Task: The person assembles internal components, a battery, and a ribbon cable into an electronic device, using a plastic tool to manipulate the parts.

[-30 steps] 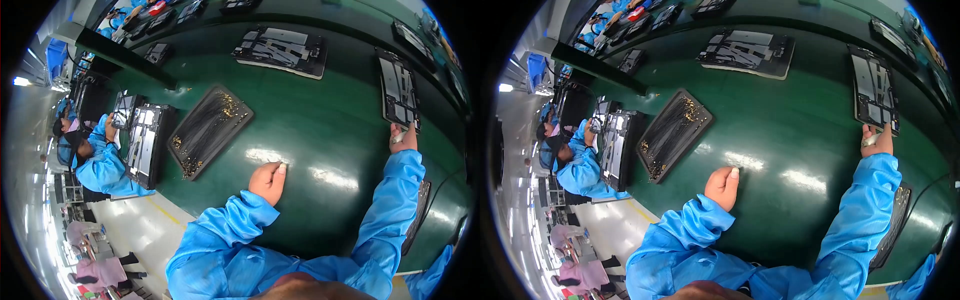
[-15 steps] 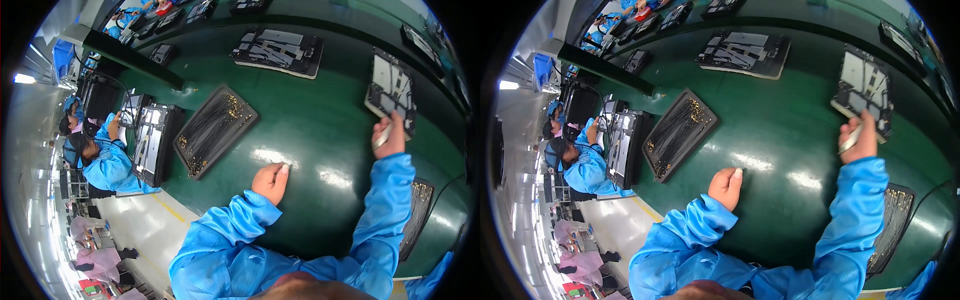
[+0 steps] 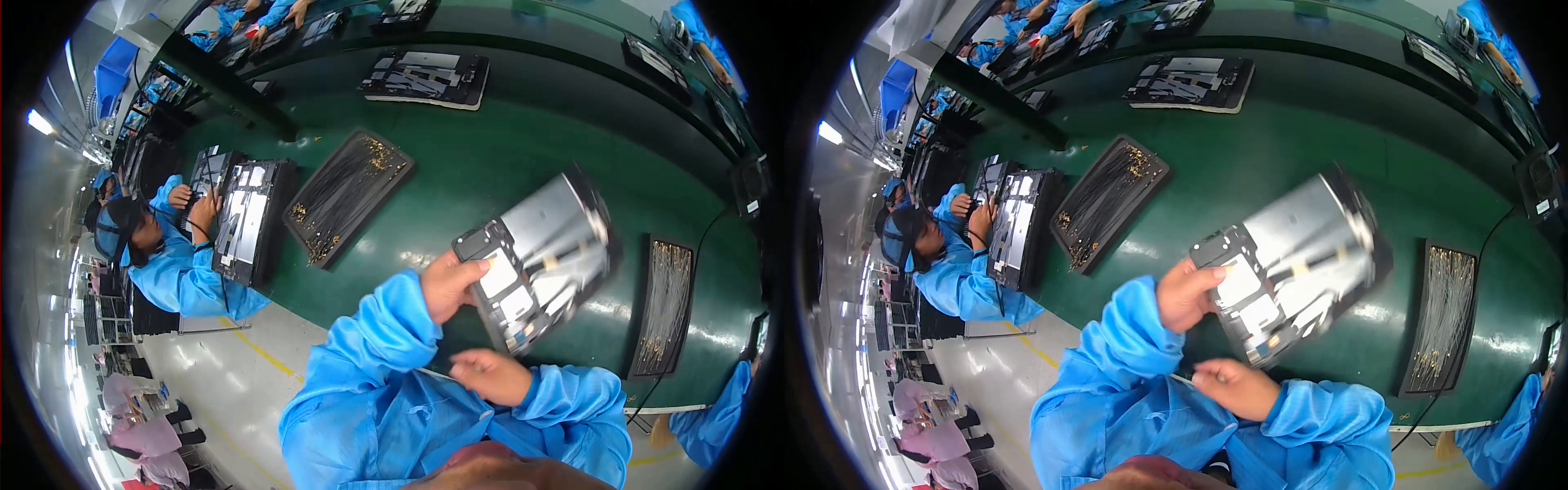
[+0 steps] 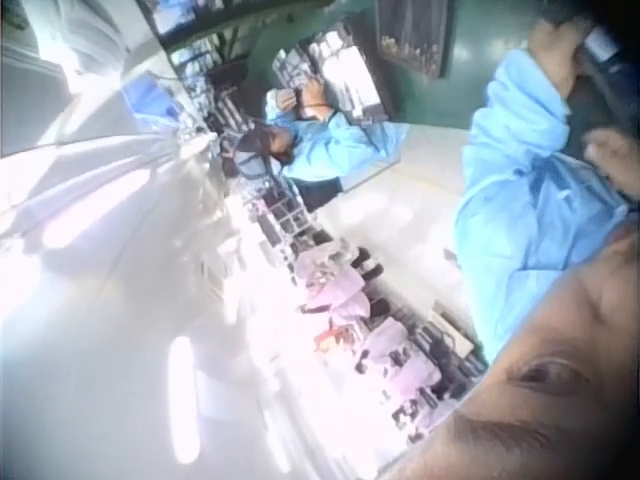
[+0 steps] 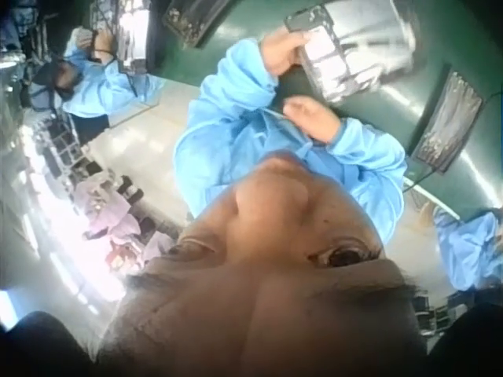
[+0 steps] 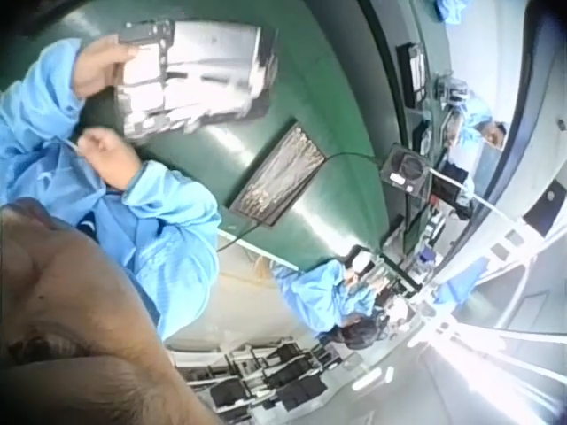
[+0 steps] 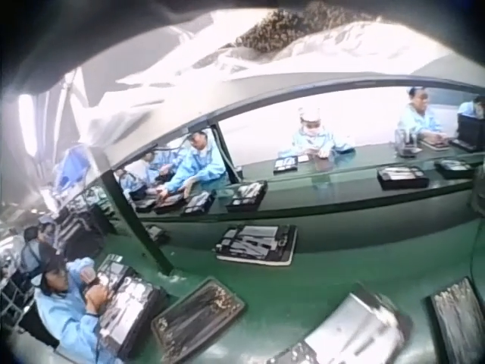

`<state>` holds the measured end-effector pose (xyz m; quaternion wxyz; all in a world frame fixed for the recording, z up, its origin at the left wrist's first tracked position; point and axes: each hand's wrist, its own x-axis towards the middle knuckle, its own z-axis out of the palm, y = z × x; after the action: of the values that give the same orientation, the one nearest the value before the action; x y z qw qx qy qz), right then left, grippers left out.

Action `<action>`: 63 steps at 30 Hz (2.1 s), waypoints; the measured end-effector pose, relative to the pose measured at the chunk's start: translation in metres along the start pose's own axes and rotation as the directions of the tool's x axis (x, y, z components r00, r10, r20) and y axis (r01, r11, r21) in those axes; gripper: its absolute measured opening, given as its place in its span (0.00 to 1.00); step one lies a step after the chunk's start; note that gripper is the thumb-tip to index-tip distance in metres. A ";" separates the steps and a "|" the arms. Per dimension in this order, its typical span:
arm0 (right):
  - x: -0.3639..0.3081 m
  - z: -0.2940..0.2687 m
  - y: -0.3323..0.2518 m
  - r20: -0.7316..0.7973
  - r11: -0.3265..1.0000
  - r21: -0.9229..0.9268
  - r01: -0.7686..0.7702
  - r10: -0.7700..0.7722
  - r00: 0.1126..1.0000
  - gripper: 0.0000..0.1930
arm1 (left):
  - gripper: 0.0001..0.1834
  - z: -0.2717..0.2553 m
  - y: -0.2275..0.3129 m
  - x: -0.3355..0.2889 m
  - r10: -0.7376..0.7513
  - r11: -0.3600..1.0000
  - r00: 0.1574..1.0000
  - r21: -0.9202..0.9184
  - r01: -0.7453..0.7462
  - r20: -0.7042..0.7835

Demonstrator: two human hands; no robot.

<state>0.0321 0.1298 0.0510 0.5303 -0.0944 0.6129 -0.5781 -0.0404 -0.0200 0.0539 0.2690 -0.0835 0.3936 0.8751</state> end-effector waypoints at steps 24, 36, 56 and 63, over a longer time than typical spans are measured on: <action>0.030 -0.020 0.013 0.269 0.958 0.085 -0.273 0.242 0.932 0.22 | 0.13 -0.156 0.100 -0.016 0.828 0.042 0.452 0.840 0.541 -0.332; 0.006 -0.037 -0.031 -0.525 0.956 -0.106 0.275 -0.289 0.801 0.21 | 0.09 -0.022 0.022 -0.048 0.411 -0.506 0.736 0.806 -0.306 0.538; -0.016 -0.047 0.005 -0.253 0.998 0.058 0.027 -0.011 0.967 0.17 | 0.11 0.000 -0.022 -0.038 0.209 -0.310 0.793 0.808 -0.501 0.572; -0.012 -0.064 0.005 -0.544 0.823 0.460 0.334 -0.036 0.838 0.20 | 0.10 -0.005 -0.044 -0.005 0.412 -0.470 0.713 0.803 -0.367 0.567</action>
<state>-0.0091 0.1795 0.0390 0.2914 0.1537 0.5316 -0.7803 -0.0128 -0.0017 0.0239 -0.1345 0.3001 0.9111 0.2482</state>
